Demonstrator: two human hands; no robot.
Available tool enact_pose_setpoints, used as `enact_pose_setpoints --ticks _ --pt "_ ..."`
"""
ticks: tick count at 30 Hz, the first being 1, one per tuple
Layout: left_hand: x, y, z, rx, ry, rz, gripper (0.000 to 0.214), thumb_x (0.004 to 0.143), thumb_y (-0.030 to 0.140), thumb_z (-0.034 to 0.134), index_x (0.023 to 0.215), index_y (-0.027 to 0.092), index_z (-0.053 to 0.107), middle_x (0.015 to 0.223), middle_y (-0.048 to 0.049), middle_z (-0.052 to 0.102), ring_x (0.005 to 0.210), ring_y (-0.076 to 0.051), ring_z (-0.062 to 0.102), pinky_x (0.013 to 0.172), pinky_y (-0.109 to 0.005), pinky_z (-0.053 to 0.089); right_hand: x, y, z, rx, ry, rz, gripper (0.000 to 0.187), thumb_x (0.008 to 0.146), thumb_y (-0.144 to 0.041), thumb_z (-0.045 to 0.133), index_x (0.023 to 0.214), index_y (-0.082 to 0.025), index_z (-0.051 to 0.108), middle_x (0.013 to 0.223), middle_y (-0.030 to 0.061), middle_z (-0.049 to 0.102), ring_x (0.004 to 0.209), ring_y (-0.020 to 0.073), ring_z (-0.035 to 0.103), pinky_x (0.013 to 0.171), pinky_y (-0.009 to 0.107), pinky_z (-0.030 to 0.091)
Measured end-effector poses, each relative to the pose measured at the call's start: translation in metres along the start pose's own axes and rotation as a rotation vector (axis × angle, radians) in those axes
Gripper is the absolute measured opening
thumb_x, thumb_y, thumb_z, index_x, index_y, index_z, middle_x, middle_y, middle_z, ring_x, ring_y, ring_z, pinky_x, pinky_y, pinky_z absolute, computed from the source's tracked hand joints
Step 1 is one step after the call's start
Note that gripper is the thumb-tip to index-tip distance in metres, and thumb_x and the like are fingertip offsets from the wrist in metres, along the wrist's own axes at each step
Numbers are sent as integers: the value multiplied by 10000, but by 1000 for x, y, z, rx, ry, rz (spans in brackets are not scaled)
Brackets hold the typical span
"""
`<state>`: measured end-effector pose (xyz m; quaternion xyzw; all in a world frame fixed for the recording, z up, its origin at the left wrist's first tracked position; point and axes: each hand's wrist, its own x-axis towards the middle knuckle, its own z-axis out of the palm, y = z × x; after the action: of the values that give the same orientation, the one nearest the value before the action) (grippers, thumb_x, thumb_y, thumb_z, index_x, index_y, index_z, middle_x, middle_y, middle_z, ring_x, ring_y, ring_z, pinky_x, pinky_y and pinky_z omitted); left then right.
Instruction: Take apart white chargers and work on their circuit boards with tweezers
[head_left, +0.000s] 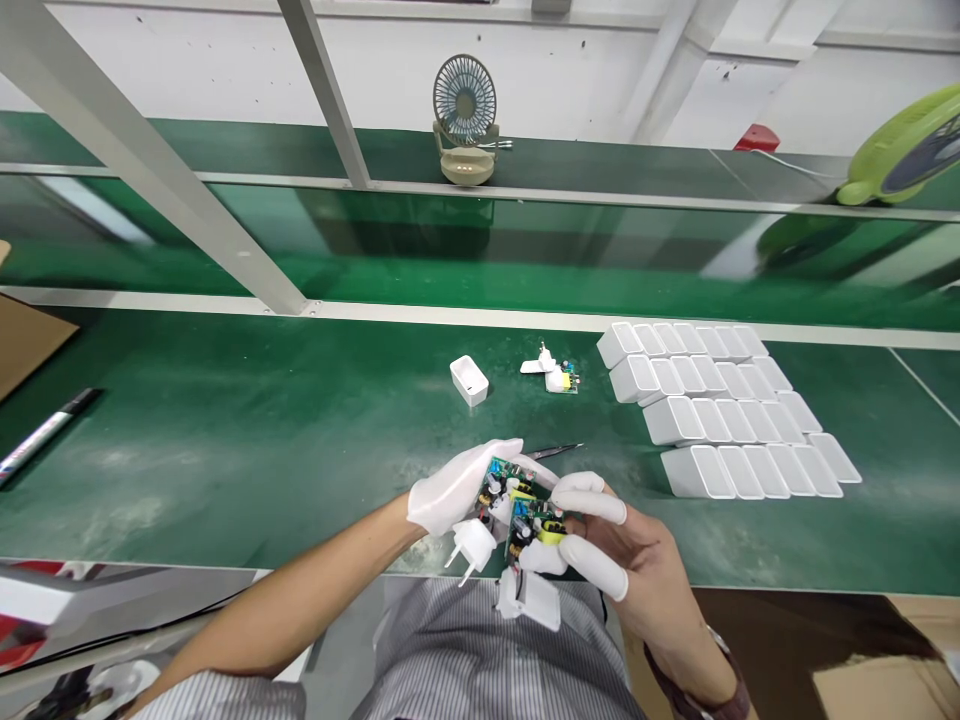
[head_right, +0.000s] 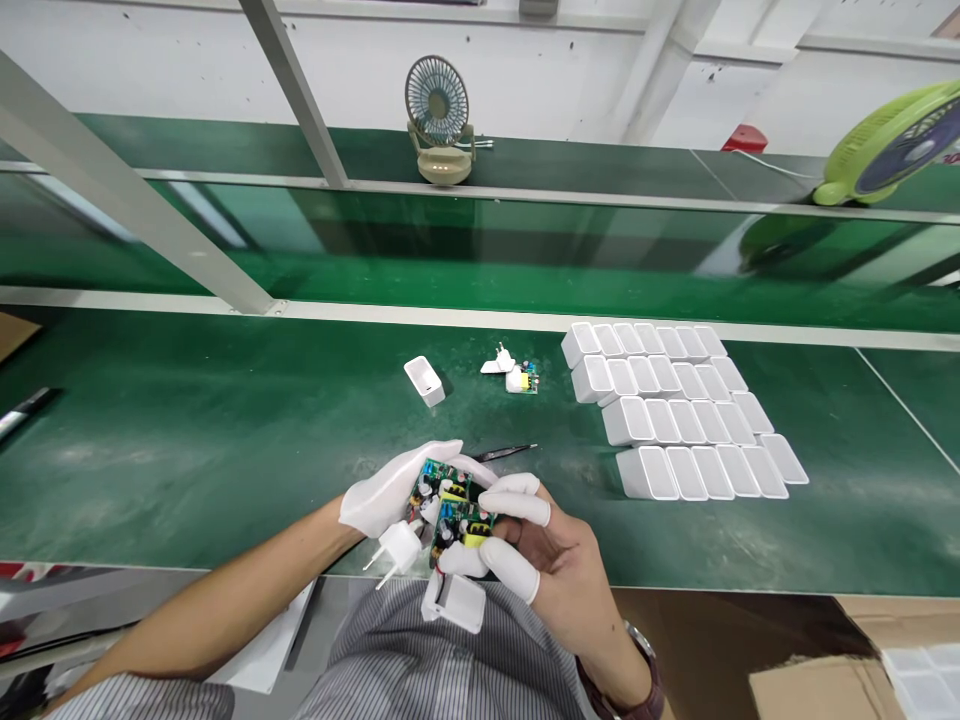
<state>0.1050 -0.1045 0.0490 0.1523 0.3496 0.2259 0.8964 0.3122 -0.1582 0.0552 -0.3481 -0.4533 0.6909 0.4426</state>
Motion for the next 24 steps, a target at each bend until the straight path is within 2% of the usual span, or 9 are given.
enact_pose_setpoints --ticks 6,13,24 --pt "0 -1 -3 -15 -11 -11 545 903 542 548 1116 78 737 989 -155 764 848 -258 710 816 -333 526 -2 -2 1 36 -12 8 311 872 -162 701 1135 -327 718 1171 58 504 813 139 582 720 310 578" --pt "1 0 -3 -3 -30 -8 543 921 534 523 1112 73 736 1042 -172 757 903 -285 714 865 -371 519 -1 -4 1 32 -15 7 321 876 -143 695 1134 -332 717 1171 52 494 819 129 586 750 313 577" --pt "0 1 -1 37 25 -2 545 894 553 551 1081 81 751 983 -164 763 836 -262 710 828 -361 538 -1 -4 2 49 -29 -3 332 888 -135 677 1155 -330 711 1164 47 485 809 124 586 742 308 583"
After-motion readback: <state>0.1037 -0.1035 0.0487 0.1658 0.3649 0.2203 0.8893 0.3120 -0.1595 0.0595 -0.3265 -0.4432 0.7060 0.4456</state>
